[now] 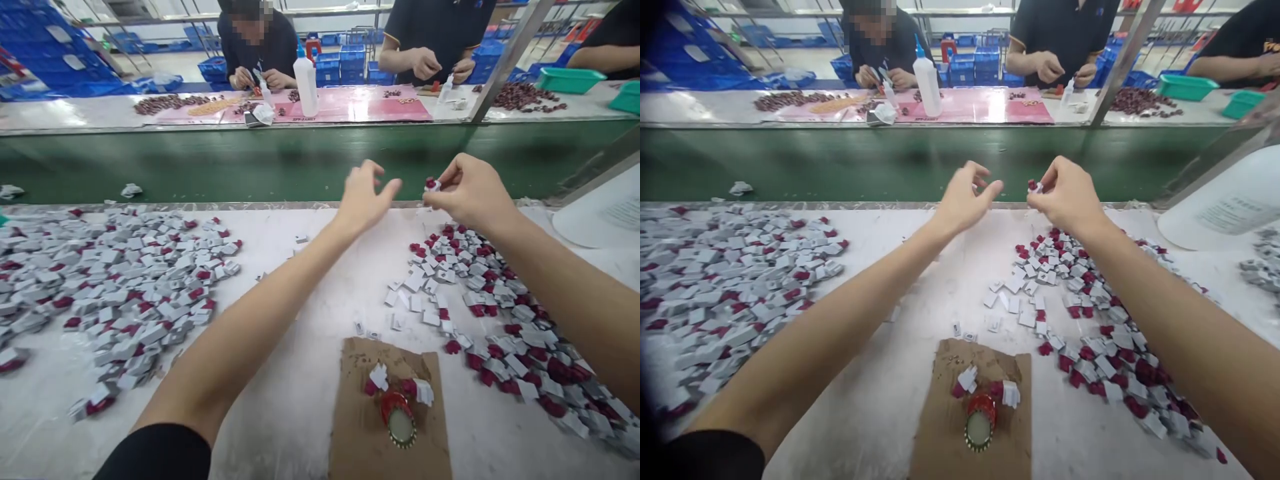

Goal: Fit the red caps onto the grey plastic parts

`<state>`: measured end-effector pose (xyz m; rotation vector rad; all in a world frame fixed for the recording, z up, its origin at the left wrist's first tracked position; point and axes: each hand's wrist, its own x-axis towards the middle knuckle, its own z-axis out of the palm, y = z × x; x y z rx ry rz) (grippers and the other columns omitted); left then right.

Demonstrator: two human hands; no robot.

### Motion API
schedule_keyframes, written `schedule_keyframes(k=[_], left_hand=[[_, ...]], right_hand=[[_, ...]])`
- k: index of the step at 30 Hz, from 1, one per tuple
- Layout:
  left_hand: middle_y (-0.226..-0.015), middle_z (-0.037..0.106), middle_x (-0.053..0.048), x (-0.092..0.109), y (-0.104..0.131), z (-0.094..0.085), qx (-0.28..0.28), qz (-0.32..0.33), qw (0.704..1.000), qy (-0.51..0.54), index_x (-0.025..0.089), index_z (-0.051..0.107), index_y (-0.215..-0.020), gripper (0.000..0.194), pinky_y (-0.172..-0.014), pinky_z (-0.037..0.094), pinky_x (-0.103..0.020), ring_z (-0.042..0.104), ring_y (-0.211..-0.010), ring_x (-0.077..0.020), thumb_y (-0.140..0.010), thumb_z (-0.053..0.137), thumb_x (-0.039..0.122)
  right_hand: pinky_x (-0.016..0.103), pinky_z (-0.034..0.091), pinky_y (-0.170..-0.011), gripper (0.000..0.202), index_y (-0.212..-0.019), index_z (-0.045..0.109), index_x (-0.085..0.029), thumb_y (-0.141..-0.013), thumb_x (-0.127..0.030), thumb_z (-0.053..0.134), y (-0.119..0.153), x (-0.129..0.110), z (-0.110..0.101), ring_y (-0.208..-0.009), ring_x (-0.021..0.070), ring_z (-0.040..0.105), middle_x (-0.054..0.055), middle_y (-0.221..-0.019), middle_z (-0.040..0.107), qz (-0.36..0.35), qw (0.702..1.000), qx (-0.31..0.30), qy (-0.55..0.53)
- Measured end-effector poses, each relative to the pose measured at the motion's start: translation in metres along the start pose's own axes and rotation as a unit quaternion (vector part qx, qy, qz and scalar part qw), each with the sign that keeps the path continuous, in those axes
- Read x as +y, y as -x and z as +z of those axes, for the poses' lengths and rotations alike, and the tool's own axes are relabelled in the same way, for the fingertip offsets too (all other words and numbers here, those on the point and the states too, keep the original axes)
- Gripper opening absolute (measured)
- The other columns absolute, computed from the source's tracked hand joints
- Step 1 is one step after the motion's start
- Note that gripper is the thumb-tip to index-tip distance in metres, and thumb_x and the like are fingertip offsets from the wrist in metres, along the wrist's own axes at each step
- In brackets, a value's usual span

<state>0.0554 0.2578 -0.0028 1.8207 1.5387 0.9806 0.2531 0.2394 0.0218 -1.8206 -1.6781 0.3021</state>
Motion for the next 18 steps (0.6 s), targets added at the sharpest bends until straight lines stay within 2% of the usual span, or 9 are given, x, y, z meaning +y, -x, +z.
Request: schedule_keyframes(k=[2, 4, 5, 8, 10, 14, 16, 18], left_hand=[[-0.112, 0.08, -0.012, 0.017, 0.039, -0.002, -0.11, 0.057, 0.979, 0.161, 0.02, 0.07, -0.118, 0.027, -0.089, 0.058, -0.04, 0.076, -0.103, -0.0271, -0.111, 0.069, 0.046], [-0.099, 0.079, -0.007, 0.03, 0.08, -0.006, -0.148, 0.081, 0.959, 0.229, 0.02, 0.07, -0.105, 0.017, -0.082, 0.057, -0.035, 0.073, -0.09, -0.0209, -0.11, 0.07, 0.036], [-0.096, 0.078, -0.005, 0.035, 0.099, -0.008, -0.154, 0.08, 0.952, 0.25, 0.021, 0.07, -0.101, 0.013, -0.082, 0.056, -0.034, 0.072, -0.088, -0.0192, -0.11, 0.067, 0.03], [-0.099, 0.077, -0.004, 0.039, 0.149, -0.019, -0.178, 0.038, 0.938, 0.294, 0.021, 0.072, -0.104, 0.011, -0.085, 0.058, -0.032, 0.072, -0.091, -0.0179, -0.11, 0.065, 0.024], [-0.103, 0.078, -0.005, 0.037, 0.174, -0.028, -0.211, 0.02, 0.927, 0.311, 0.02, 0.074, -0.108, 0.008, -0.089, 0.059, -0.032, 0.074, -0.096, -0.0182, -0.109, 0.067, 0.024], [-0.102, 0.079, -0.005, 0.035, 0.207, -0.039, -0.277, 0.014, 0.917, 0.286, 0.021, 0.074, -0.106, 0.007, -0.085, 0.06, -0.032, 0.075, -0.093, -0.0194, -0.108, 0.071, 0.027], [-0.101, 0.079, -0.006, 0.034, 0.214, -0.043, -0.292, 0.015, 0.919, 0.263, 0.021, 0.074, -0.108, 0.011, -0.084, 0.06, -0.033, 0.075, -0.092, -0.0203, -0.108, 0.072, 0.031], [-0.11, 0.081, -0.007, 0.03, 0.211, -0.047, -0.305, 0.03, 0.927, 0.218, 0.023, 0.074, -0.117, 0.018, -0.088, 0.062, -0.035, 0.077, -0.098, -0.0232, -0.108, 0.074, 0.038]], right_hand=[[0.034, 0.045, -0.057, 0.039, -0.077, 0.049, -0.029, -0.08, -0.015, 0.085, 0.046, -0.013, -0.014, -0.061, 0.0203, 0.065, 0.0, -0.067, 0.07, -0.056, 0.998, -0.015, -0.02], [0.032, 0.043, -0.053, 0.037, -0.078, 0.048, -0.029, -0.085, -0.027, 0.084, 0.094, -0.018, -0.027, -0.058, 0.0204, 0.065, -0.001, -0.066, 0.069, -0.097, 0.995, -0.015, -0.03], [0.033, 0.047, -0.053, 0.035, -0.08, 0.051, -0.028, -0.088, -0.036, 0.084, 0.117, -0.018, -0.032, -0.06, 0.0217, 0.068, 0.0, -0.07, 0.072, -0.102, 0.994, -0.017, -0.046], [0.036, 0.066, -0.067, 0.035, -0.101, 0.072, -0.028, -0.09, -0.056, 0.09, 0.175, -0.005, -0.046, -0.081, 0.0276, 0.083, 0.005, -0.093, 0.084, -0.064, 0.984, -0.054, -0.159], [0.033, 0.072, -0.07, 0.034, -0.111, 0.08, -0.031, -0.092, -0.057, 0.09, 0.204, 0.005, -0.052, -0.083, 0.0269, 0.086, 0.005, -0.097, 0.087, -0.004, 0.964, -0.091, -0.248], [0.027, 0.075, -0.072, 0.026, -0.103, 0.09, -0.029, -0.094, -0.053, 0.09, 0.245, 0.014, -0.052, -0.083, 0.0263, 0.088, 0.007, -0.096, 0.088, 0.082, 0.933, -0.118, -0.331], [0.028, 0.076, -0.077, 0.027, -0.104, 0.091, -0.028, -0.091, -0.051, 0.094, 0.259, 0.013, -0.047, -0.089, 0.0278, 0.088, 0.008, -0.1, 0.089, 0.1, 0.927, -0.104, -0.345], [0.03, 0.076, -0.081, 0.025, -0.105, 0.091, -0.028, -0.09, -0.048, 0.096, 0.269, 0.011, -0.043, -0.089, 0.0273, 0.087, 0.007, -0.102, 0.088, 0.095, 0.933, -0.073, -0.339]])
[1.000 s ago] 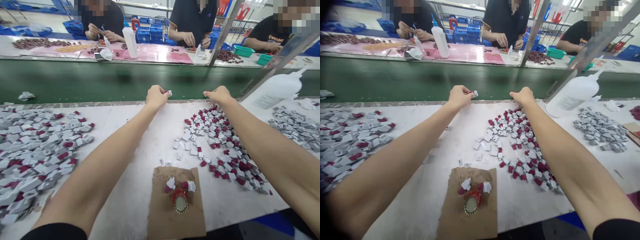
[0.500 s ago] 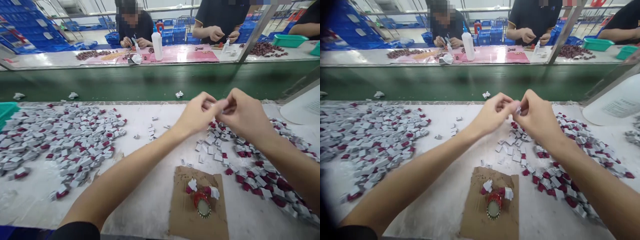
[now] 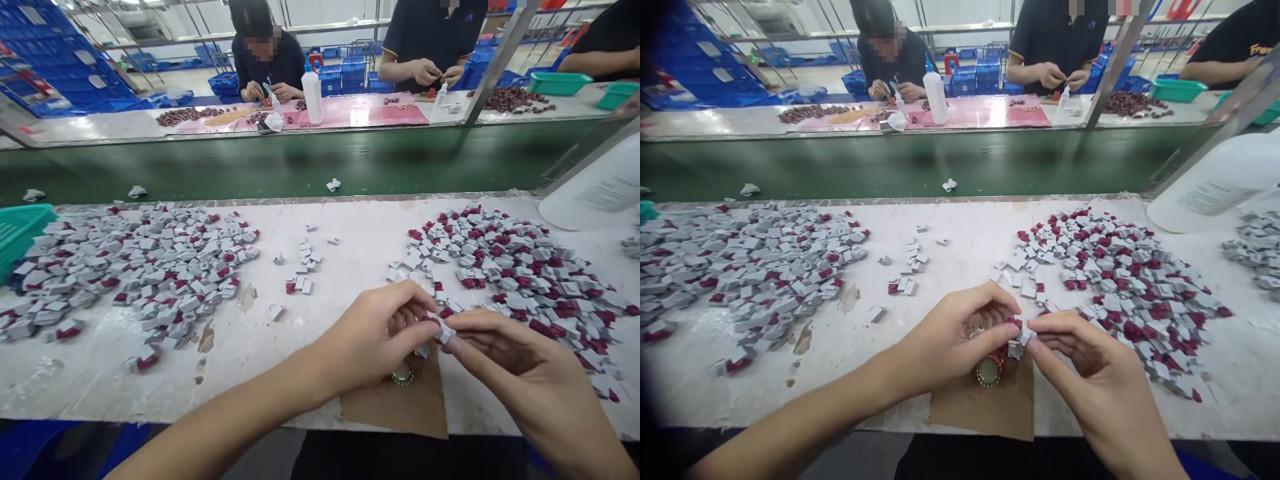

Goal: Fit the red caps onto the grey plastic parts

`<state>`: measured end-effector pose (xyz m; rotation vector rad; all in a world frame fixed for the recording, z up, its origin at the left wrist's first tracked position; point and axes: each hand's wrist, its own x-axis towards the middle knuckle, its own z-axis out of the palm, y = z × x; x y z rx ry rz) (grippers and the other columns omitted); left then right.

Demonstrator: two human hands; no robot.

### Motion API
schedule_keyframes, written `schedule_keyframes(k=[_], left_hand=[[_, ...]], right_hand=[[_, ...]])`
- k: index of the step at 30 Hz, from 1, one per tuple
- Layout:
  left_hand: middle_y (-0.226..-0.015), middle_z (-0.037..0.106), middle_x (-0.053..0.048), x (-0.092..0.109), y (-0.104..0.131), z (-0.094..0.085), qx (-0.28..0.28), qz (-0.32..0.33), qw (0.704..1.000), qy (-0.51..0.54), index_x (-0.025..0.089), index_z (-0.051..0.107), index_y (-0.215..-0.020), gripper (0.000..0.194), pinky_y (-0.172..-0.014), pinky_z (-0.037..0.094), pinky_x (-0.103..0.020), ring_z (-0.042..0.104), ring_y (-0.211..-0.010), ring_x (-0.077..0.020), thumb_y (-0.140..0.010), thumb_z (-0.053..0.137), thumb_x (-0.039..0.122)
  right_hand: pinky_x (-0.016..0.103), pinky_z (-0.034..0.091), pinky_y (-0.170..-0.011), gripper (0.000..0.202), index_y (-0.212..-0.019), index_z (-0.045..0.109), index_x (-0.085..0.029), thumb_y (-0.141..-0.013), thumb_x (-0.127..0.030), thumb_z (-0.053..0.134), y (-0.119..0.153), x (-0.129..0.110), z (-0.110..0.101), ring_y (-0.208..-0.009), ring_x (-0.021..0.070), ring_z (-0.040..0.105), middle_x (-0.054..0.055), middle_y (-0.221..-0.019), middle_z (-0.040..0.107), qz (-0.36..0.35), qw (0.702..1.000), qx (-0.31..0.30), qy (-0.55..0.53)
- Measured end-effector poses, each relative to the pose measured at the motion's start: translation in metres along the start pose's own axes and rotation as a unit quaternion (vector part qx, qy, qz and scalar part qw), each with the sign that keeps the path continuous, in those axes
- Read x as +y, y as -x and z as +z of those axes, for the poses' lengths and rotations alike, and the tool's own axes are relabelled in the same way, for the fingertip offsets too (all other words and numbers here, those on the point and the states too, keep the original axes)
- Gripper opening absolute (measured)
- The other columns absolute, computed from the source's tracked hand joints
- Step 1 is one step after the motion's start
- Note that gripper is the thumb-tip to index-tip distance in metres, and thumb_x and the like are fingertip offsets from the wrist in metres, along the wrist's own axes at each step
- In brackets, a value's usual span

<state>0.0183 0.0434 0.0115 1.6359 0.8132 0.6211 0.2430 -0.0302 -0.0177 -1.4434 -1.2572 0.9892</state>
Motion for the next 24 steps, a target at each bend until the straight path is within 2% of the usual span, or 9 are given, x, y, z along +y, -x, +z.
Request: schedule_keyframes(k=[3, 4, 6, 7, 9, 11, 13, 19, 24], left_hand=[[-0.141, 0.077, -0.011, -0.008, -0.011, -0.029, 0.045, -0.013, 0.983, -0.177, 0.028, 0.073, -0.137, 0.029, -0.107, 0.059, -0.047, 0.072, -0.127, -0.0321, -0.113, 0.064, 0.043], [-0.148, 0.073, -0.013, -0.013, -0.017, -0.042, 0.095, -0.026, 0.961, -0.257, 0.028, 0.073, -0.139, 0.031, -0.114, 0.055, -0.052, 0.067, -0.136, -0.0351, -0.116, 0.056, 0.039], [-0.151, 0.071, -0.016, -0.026, -0.03, -0.071, 0.188, -0.059, 0.882, -0.427, 0.026, 0.074, -0.14, 0.037, -0.122, 0.044, -0.062, 0.056, -0.145, -0.0419, -0.112, 0.05, 0.021], [-0.149, 0.071, -0.018, -0.032, -0.036, -0.084, 0.2, -0.08, 0.848, -0.484, 0.025, 0.076, -0.138, 0.039, -0.122, 0.041, -0.065, 0.053, -0.145, -0.0445, -0.11, 0.05, 0.018], [-0.137, 0.075, -0.02, -0.042, -0.044, -0.104, 0.186, -0.116, 0.815, -0.537, 0.022, 0.08, -0.129, 0.037, -0.119, 0.04, -0.065, 0.052, -0.141, -0.0468, -0.106, 0.052, 0.016], [-0.127, 0.078, -0.019, -0.048, -0.047, -0.114, 0.168, -0.13, 0.814, -0.541, 0.022, 0.083, -0.121, 0.032, -0.116, 0.043, -0.061, 0.055, -0.135, -0.0455, -0.105, 0.055, 0.019], [-0.124, 0.079, -0.017, -0.049, -0.046, -0.114, 0.164, -0.123, 0.824, -0.529, 0.022, 0.084, -0.115, 0.026, -0.114, 0.045, -0.057, 0.058, -0.128, -0.0425, -0.102, 0.061, 0.021], [-0.117, 0.082, -0.014, -0.045, -0.029, -0.094, 0.102, -0.07, 0.862, -0.492, 0.02, 0.083, -0.113, 0.028, -0.108, 0.051, -0.051, 0.065, -0.12, -0.0376, -0.093, 0.063, 0.015], [-0.114, 0.083, -0.016, -0.042, -0.021, -0.09, 0.075, -0.059, 0.878, -0.468, 0.018, 0.085, -0.107, 0.025, -0.108, 0.053, -0.052, 0.07, -0.117, -0.0372, -0.099, 0.061, 0.022]], right_hand=[[0.03, 0.074, -0.079, 0.01, -0.1, 0.089, -0.032, -0.093, -0.038, 0.093, 0.013, 0.001, 0.004, -0.09, 0.0257, 0.084, 0.005, -0.1, 0.085, -0.068, 0.997, 0.02, 0.039], [0.031, 0.073, -0.078, 0.005, -0.099, 0.088, -0.033, -0.094, -0.034, 0.091, 0.018, 0.0, 0.005, -0.09, 0.026, 0.083, 0.004, -0.099, 0.085, -0.09, 0.995, 0.015, 0.05], [0.034, 0.072, -0.077, 0.006, -0.097, 0.085, -0.033, -0.097, -0.027, 0.087, 0.026, -0.004, 0.007, -0.091, 0.0275, 0.083, 0.004, -0.097, 0.084, -0.123, 0.99, -0.01, 0.065], [0.035, 0.072, -0.076, 0.009, -0.097, 0.084, -0.033, -0.098, -0.024, 0.084, 0.029, -0.006, 0.009, -0.091, 0.0282, 0.083, 0.004, -0.096, 0.084, -0.135, 0.988, -0.022, 0.067], [0.035, 0.07, -0.072, 0.013, -0.097, 0.083, -0.033, -0.099, -0.02, 0.081, 0.034, -0.01, 0.013, -0.09, 0.0285, 0.084, 0.004, -0.096, 0.085, -0.15, 0.985, -0.045, 0.067], [0.034, 0.069, -0.069, 0.014, -0.097, 0.081, -0.032, -0.101, -0.019, 0.079, 0.035, -0.012, 0.018, -0.087, 0.0276, 0.084, 0.003, -0.094, 0.084, -0.155, 0.984, -0.06, 0.068], [0.033, 0.067, -0.066, 0.014, -0.098, 0.08, -0.031, -0.102, -0.018, 0.077, 0.035, -0.012, 0.02, -0.085, 0.0266, 0.083, 0.003, -0.094, 0.083, -0.155, 0.982, -0.078, 0.077], [0.033, 0.063, -0.067, 0.013, -0.097, 0.078, -0.028, -0.104, -0.018, 0.075, 0.034, -0.013, 0.019, -0.081, 0.0233, 0.079, 0.003, -0.091, 0.08, -0.16, 0.979, -0.088, 0.094], [0.035, 0.062, -0.068, 0.013, -0.097, 0.077, -0.027, -0.105, -0.018, 0.074, 0.033, -0.016, 0.02, -0.079, 0.0229, 0.077, 0.004, -0.09, 0.079, -0.159, 0.978, -0.088, 0.098]])
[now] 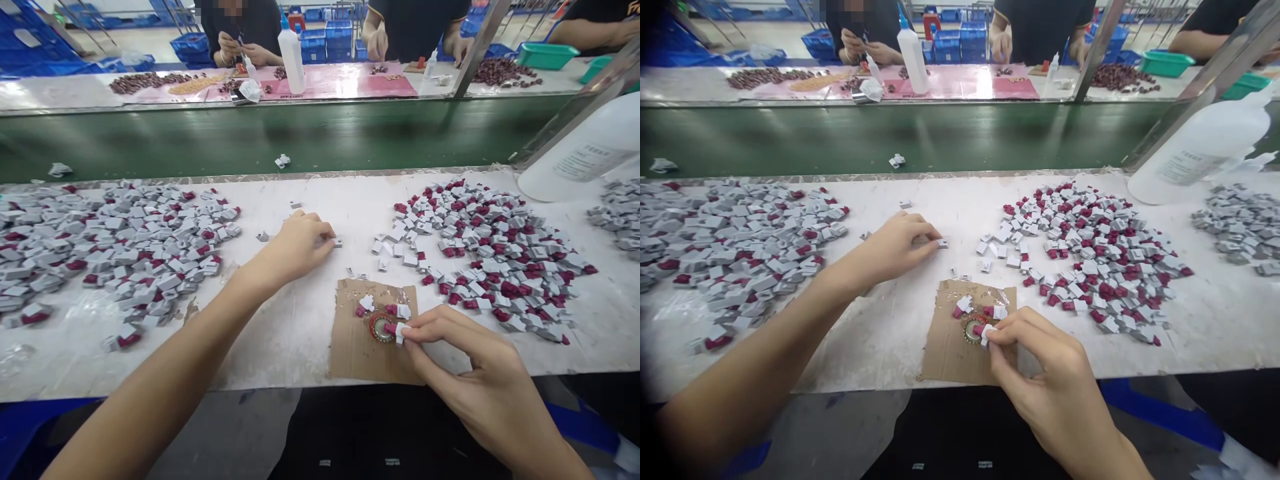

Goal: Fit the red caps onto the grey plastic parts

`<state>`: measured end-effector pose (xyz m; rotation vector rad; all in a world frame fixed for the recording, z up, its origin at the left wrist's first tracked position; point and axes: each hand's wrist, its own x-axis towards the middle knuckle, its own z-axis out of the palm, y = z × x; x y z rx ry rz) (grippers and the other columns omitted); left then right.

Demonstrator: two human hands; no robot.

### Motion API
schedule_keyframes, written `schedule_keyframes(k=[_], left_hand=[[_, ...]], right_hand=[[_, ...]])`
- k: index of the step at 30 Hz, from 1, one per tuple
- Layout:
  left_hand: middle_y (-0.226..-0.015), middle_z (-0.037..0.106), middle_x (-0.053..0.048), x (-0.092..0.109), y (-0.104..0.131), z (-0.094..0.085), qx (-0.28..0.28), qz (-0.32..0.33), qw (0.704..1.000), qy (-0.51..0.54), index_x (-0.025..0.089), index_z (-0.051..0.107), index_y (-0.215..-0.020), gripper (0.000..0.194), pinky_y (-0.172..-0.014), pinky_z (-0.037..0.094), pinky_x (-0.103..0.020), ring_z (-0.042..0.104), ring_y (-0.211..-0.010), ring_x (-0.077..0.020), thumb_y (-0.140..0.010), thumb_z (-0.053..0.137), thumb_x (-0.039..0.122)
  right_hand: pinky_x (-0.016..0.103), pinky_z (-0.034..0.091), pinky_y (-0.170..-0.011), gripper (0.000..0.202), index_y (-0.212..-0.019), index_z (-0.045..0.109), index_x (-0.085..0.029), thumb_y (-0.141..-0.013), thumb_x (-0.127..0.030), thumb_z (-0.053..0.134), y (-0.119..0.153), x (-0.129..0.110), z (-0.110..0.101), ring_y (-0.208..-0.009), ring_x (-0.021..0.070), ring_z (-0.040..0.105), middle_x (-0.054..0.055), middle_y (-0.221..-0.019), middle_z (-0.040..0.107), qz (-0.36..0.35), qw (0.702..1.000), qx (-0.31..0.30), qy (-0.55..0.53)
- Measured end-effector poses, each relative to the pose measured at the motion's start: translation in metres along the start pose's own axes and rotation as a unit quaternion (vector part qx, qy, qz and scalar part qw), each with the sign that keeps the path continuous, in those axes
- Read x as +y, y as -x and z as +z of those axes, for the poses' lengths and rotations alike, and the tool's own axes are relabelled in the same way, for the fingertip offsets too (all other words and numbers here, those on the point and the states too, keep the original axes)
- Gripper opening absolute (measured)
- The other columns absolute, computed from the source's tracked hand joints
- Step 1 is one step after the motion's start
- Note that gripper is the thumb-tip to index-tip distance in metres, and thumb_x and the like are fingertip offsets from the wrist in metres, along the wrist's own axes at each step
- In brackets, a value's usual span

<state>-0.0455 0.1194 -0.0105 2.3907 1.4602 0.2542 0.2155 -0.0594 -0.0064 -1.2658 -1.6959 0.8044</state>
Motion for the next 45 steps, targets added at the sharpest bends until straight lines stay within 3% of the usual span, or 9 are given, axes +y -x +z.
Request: schedule_keyframes(k=[8, 14, 17, 20, 25, 31, 36, 41, 45], left_hand=[[-0.102, 0.083, -0.01, 0.005, 0.005, -0.004, -0.01, -0.008, 0.997, 0.08, 0.024, 0.079, -0.097, 0.015, -0.097, 0.059, -0.046, 0.075, -0.104, -0.0326, -0.086, 0.071, 0.017], [-0.101, 0.082, -0.008, 0.037, 0.018, -0.007, 0.034, -0.033, 0.985, 0.163, 0.026, 0.08, -0.095, 0.013, -0.093, 0.06, -0.047, 0.073, -0.102, -0.0322, -0.086, 0.072, 0.022], [-0.103, 0.083, -0.007, 0.059, 0.029, -0.007, 0.006, -0.05, 0.928, 0.37, 0.026, 0.08, -0.099, 0.011, -0.085, 0.063, -0.043, 0.077, -0.096, -0.0281, -0.089, 0.081, 0.032], [-0.103, 0.085, -0.007, 0.078, 0.04, 0.001, -0.031, -0.058, 0.83, 0.554, 0.024, 0.078, -0.099, 0.022, -0.089, 0.067, -0.04, 0.081, -0.099, -0.0259, -0.086, 0.093, 0.034], [-0.098, 0.085, -0.005, 0.096, 0.049, 0.021, -0.03, -0.105, 0.728, 0.676, 0.023, 0.072, -0.096, 0.038, -0.081, 0.07, -0.038, 0.083, -0.09, -0.0235, -0.079, 0.104, 0.032], [-0.107, 0.088, -0.007, 0.104, 0.053, 0.026, -0.047, -0.11, 0.723, 0.68, 0.026, 0.086, -0.114, 0.035, -0.079, 0.07, -0.037, 0.084, -0.09, -0.0241, -0.084, 0.101, 0.036], [-0.099, 0.088, -0.006, 0.107, 0.056, 0.022, -0.047, -0.111, 0.742, 0.659, 0.026, 0.088, -0.104, 0.026, -0.077, 0.07, -0.038, 0.084, -0.087, -0.0249, -0.085, 0.1, 0.039], [-0.094, 0.088, -0.004, 0.105, 0.056, 0.019, 0.001, -0.126, 0.774, 0.62, 0.026, 0.083, -0.094, 0.04, -0.08, 0.073, -0.042, 0.086, -0.086, -0.0278, -0.066, 0.111, 0.033], [-0.091, 0.089, -0.005, 0.105, 0.057, 0.02, -0.019, -0.112, 0.767, 0.632, 0.023, 0.084, -0.087, 0.033, -0.083, 0.075, -0.041, 0.088, -0.087, -0.0289, -0.068, 0.11, 0.031]], right_hand=[[0.035, 0.065, -0.077, 0.014, -0.099, 0.082, -0.032, -0.103, -0.019, 0.079, 0.006, 0.002, -0.001, -0.089, 0.0241, 0.08, 0.003, -0.097, 0.083, 0.026, 0.998, 0.03, -0.042], [0.034, 0.071, -0.082, 0.007, -0.098, 0.09, -0.035, -0.097, -0.028, 0.092, -0.006, 0.016, -0.006, -0.092, 0.023, 0.084, 0.002, -0.098, 0.088, 0.118, 0.965, 0.124, -0.197], [0.037, 0.073, -0.09, 0.008, -0.095, 0.09, -0.034, -0.092, -0.03, 0.096, -0.016, 0.018, -0.002, -0.096, 0.0234, 0.087, 0.0, -0.097, 0.09, 0.156, 0.924, 0.173, -0.304], [0.048, 0.071, -0.105, 0.009, -0.094, 0.089, -0.034, -0.091, -0.03, 0.095, -0.023, 0.017, 0.003, -0.108, 0.0272, 0.089, -0.001, -0.1, 0.092, 0.174, 0.894, 0.184, -0.369], [0.057, 0.068, -0.114, 0.007, -0.096, 0.086, -0.034, -0.096, -0.029, 0.089, -0.023, 0.014, 0.005, -0.115, 0.0291, 0.089, -0.002, -0.106, 0.093, 0.168, 0.886, 0.173, -0.395], [0.052, 0.072, -0.106, 0.007, -0.096, 0.087, -0.035, -0.096, -0.028, 0.09, -0.02, 0.015, 0.006, -0.107, 0.0268, 0.089, -0.002, -0.103, 0.092, 0.153, 0.896, 0.172, -0.38], [0.04, 0.072, -0.098, 0.009, -0.092, 0.089, -0.033, -0.091, -0.027, 0.096, -0.018, 0.013, 0.007, -0.097, 0.0216, 0.087, -0.001, -0.097, 0.089, 0.161, 0.888, 0.192, -0.386], [0.034, 0.071, -0.094, 0.007, -0.094, 0.091, -0.032, -0.092, -0.026, 0.094, -0.015, 0.013, 0.005, -0.094, 0.0194, 0.084, 0.0, -0.097, 0.087, 0.151, 0.899, 0.187, -0.366], [0.029, 0.07, -0.09, 0.01, -0.093, 0.092, -0.032, -0.092, -0.023, 0.093, -0.012, 0.014, 0.004, -0.093, 0.0177, 0.084, -0.001, -0.097, 0.086, 0.144, 0.906, 0.174, -0.359]])
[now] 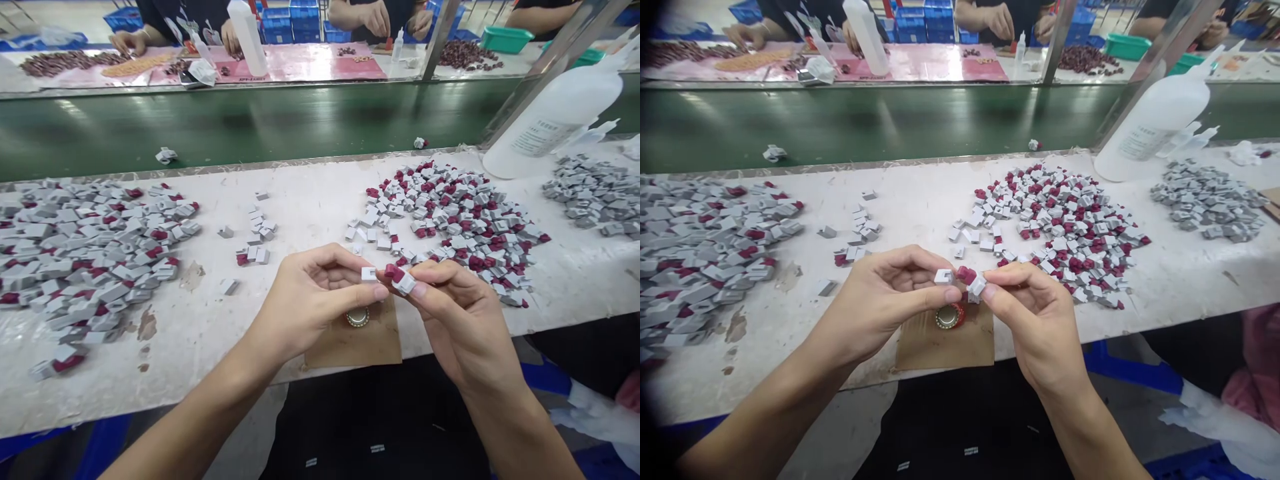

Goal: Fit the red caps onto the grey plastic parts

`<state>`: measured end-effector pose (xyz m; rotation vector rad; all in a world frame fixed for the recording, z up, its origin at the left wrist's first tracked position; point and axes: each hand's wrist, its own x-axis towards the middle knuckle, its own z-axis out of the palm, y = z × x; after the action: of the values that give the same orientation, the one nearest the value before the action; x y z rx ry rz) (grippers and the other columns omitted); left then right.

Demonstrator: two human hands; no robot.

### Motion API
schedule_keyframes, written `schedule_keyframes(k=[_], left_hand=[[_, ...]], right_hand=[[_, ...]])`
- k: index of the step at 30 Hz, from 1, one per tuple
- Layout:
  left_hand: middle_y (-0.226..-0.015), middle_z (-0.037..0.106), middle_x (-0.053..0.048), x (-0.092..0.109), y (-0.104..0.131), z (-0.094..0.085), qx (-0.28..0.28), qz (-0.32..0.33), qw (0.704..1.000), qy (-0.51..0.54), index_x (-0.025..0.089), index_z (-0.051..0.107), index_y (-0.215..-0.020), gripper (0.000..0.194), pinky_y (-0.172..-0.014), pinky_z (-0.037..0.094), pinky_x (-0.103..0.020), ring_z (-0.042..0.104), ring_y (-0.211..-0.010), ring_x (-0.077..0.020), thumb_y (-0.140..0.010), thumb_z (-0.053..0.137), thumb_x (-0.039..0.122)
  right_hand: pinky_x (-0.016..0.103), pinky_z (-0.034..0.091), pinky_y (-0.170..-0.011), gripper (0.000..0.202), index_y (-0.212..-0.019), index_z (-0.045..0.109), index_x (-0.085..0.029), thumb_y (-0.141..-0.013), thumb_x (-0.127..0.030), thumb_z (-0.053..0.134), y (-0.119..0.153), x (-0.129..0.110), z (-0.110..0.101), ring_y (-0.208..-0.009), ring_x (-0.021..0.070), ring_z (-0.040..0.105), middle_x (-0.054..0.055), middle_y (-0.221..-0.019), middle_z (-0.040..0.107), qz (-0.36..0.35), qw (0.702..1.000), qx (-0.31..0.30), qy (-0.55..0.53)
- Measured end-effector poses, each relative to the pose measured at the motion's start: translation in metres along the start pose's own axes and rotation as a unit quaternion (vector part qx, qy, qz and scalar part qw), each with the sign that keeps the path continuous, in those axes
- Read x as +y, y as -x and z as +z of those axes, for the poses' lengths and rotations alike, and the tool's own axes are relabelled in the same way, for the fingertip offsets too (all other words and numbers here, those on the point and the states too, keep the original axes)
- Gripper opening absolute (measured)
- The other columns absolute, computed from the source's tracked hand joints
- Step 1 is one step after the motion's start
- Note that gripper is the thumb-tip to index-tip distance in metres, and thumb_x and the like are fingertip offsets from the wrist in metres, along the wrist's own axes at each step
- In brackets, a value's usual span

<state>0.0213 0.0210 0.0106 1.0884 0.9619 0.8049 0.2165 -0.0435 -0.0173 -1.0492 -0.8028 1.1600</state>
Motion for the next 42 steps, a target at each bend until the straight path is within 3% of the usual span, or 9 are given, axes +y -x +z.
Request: schedule_keyframes(k=[6, 18, 22, 26, 30, 33, 38, 40, 42], left_hand=[[-0.089, 0.089, -0.005, 0.001, 0.002, 0.001, -0.017, -0.009, 1.0, 0.015, 0.019, 0.086, -0.088, 0.031, -0.075, 0.071, -0.03, 0.086, -0.082, -0.0235, -0.068, 0.11, 0.022], [-0.08, 0.086, -0.003, 0.001, 0.002, -0.001, -0.076, -0.012, 0.997, -0.025, 0.019, 0.089, -0.084, 0.024, -0.065, 0.06, -0.02, 0.075, -0.07, -0.0134, -0.07, 0.108, 0.016], [-0.088, 0.088, -0.004, 0.006, 0.005, 0.0, -0.096, -0.006, 0.994, -0.06, 0.02, 0.091, -0.092, 0.023, -0.07, 0.063, -0.022, 0.077, -0.075, -0.0152, -0.075, 0.106, 0.019], [-0.098, 0.09, -0.006, 0.004, 0.007, 0.002, -0.093, -0.009, 0.995, -0.015, 0.021, 0.092, -0.1, 0.017, -0.084, 0.069, -0.026, 0.084, -0.09, -0.0196, -0.085, 0.1, 0.024], [-0.096, 0.09, -0.006, 0.001, 0.007, 0.001, -0.088, -0.006, 0.996, 0.026, 0.02, 0.089, -0.089, 0.015, -0.083, 0.071, -0.028, 0.086, -0.09, -0.0211, -0.081, 0.102, 0.021], [-0.091, 0.089, -0.006, 0.008, 0.004, -0.004, -0.097, 0.009, 0.995, -0.01, 0.019, 0.089, -0.088, 0.016, -0.075, 0.07, -0.027, 0.084, -0.082, -0.0201, -0.08, 0.103, 0.022], [-0.086, 0.086, -0.005, 0.031, -0.028, -0.028, -0.071, 0.077, 0.984, -0.142, 0.02, 0.086, -0.093, 0.016, -0.071, 0.066, -0.031, 0.08, -0.076, -0.0205, -0.086, 0.098, 0.028], [-0.09, 0.085, -0.006, 0.04, -0.06, -0.042, -0.027, 0.117, 0.962, -0.246, 0.02, 0.085, -0.093, 0.014, -0.076, 0.064, -0.035, 0.078, -0.081, -0.0216, -0.088, 0.095, 0.027], [-0.095, 0.084, -0.008, 0.048, -0.103, -0.059, 0.062, 0.143, 0.927, -0.341, 0.021, 0.084, -0.092, 0.009, -0.081, 0.062, -0.038, 0.076, -0.085, -0.0228, -0.088, 0.091, 0.022]], right_hand=[[0.021, 0.069, -0.089, 0.01, -0.094, 0.093, -0.03, -0.092, -0.021, 0.093, 0.002, 0.001, -0.002, -0.094, 0.0141, 0.084, -0.001, -0.097, 0.087, -0.001, 1.0, -0.014, -0.002], [0.022, 0.067, -0.082, 0.015, -0.096, 0.093, -0.032, -0.095, -0.017, 0.093, 0.003, -0.004, -0.014, -0.092, 0.015, 0.081, 0.001, -0.097, 0.085, 0.002, 0.993, -0.104, 0.054], [0.021, 0.067, -0.085, 0.013, -0.097, 0.093, -0.033, -0.096, -0.019, 0.093, 0.001, -0.008, -0.018, -0.093, 0.0145, 0.082, 0.0, -0.098, 0.086, 0.01, 0.992, -0.111, 0.052], [0.023, 0.067, -0.087, 0.012, -0.096, 0.093, -0.032, -0.095, -0.019, 0.094, 0.0, -0.01, -0.017, -0.093, 0.0151, 0.082, 0.0, -0.097, 0.086, 0.009, 0.994, -0.1, 0.032], [0.022, 0.067, -0.086, 0.011, -0.093, 0.093, -0.031, -0.093, -0.021, 0.096, -0.001, -0.013, -0.014, -0.091, 0.0141, 0.082, 0.0, -0.095, 0.086, 0.026, 0.993, -0.108, 0.023], [0.023, 0.068, -0.084, 0.008, -0.091, 0.093, -0.032, -0.091, -0.026, 0.098, -0.008, -0.018, -0.012, -0.09, 0.0148, 0.083, 0.0, -0.095, 0.086, 0.045, 0.992, -0.116, 0.031], [0.035, 0.07, -0.084, 0.01, -0.092, 0.091, -0.029, -0.088, -0.033, 0.099, -0.063, -0.032, 0.002, -0.091, 0.0223, 0.085, 0.004, -0.096, 0.089, 0.034, 0.971, -0.165, 0.172], [0.04, 0.069, -0.083, 0.01, -0.101, 0.091, -0.024, -0.093, -0.031, 0.092, -0.108, -0.035, 0.015, -0.09, 0.0252, 0.083, 0.009, -0.101, 0.088, -0.007, 0.935, -0.175, 0.309], [0.042, 0.068, -0.085, 0.023, -0.12, 0.089, -0.021, -0.097, -0.021, 0.084, -0.163, -0.032, 0.033, -0.092, 0.0264, 0.082, 0.012, -0.115, 0.087, -0.064, 0.88, -0.119, 0.455]])
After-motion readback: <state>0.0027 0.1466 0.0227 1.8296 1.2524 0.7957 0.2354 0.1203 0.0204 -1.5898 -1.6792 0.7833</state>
